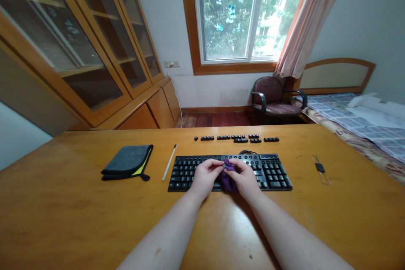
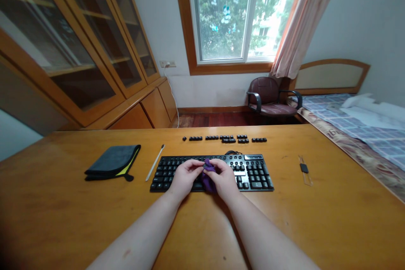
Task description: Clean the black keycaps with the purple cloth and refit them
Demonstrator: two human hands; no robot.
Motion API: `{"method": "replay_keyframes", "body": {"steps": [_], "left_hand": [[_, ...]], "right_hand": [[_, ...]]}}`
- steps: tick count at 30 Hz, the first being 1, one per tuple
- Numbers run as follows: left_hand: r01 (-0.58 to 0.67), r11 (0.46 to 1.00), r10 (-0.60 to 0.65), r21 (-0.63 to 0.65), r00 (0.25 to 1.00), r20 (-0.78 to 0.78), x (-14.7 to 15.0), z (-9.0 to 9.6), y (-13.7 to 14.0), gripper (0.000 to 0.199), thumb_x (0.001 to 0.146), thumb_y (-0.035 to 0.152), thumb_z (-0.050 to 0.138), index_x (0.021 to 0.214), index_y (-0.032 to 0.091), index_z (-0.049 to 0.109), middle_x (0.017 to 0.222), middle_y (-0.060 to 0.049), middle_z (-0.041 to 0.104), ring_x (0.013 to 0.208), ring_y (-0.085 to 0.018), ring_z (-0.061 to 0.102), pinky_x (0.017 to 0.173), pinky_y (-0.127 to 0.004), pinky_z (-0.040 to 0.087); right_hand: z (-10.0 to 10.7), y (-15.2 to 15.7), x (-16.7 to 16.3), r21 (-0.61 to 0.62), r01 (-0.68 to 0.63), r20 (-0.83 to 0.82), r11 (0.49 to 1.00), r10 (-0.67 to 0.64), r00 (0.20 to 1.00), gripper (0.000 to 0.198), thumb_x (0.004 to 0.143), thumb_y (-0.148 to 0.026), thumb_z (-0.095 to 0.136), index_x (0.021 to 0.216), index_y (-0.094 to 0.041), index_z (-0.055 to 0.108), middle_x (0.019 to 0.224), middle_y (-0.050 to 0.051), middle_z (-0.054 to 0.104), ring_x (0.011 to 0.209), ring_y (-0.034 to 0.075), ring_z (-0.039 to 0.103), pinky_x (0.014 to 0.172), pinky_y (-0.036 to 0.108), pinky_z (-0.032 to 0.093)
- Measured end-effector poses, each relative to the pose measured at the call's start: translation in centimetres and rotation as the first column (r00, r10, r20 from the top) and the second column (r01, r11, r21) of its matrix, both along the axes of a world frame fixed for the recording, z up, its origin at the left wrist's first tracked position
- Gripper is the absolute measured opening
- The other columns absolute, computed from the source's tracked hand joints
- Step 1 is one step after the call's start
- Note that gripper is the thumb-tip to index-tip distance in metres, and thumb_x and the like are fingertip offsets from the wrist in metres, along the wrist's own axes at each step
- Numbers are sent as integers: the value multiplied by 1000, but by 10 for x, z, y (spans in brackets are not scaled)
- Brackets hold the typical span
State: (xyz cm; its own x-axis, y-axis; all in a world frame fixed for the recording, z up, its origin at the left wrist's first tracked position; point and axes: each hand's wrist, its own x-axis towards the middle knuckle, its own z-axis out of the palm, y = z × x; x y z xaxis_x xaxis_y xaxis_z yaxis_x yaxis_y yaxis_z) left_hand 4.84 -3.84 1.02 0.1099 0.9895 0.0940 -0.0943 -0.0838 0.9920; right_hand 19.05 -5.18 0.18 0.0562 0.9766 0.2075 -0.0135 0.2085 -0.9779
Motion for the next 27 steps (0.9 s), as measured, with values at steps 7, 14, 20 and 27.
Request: {"method": "replay_keyframes", "body": {"steps": [7,14,20,27], "left_hand": [[12,1000,-13,-8,999,-38,1,-1,-2,13,67,21,65,78,14,67,81,-5,69,79,-18,64,76,-32,51],[16,1000,-16,2,997,-69,1,0,-3,15,68,20,64,82,15,68,83,-6,70,79,-18,64,77,-32,51],[32,992,-15,124,990,-139,1,-1,-1,21,67,16,65,88,17,68,94,-7,66,86,-17,62,82,-32,50],[-93,984,104,153,992,-70,1,-3,1,18,64,14,67,81,15,62,86,-4,62,81,-15,62,78,-29,51]], "right_hand": [[3,0,2,24,65,34,998,-65,997,8,65,-24,67,72,-21,70,77,3,67,76,19,60,76,32,44],[4,0,4,-58,48,1,997,-48,999,11,67,-29,66,70,-18,68,71,3,65,71,18,58,71,30,43],[0,0,3,-84,52,-22,995,-54,998,17,70,-33,64,76,-18,68,74,3,66,73,19,58,71,29,44],[-3,0,5,-41,53,-29,998,-54,998,29,77,-42,56,87,-18,69,89,7,69,87,23,60,83,36,44]]}}
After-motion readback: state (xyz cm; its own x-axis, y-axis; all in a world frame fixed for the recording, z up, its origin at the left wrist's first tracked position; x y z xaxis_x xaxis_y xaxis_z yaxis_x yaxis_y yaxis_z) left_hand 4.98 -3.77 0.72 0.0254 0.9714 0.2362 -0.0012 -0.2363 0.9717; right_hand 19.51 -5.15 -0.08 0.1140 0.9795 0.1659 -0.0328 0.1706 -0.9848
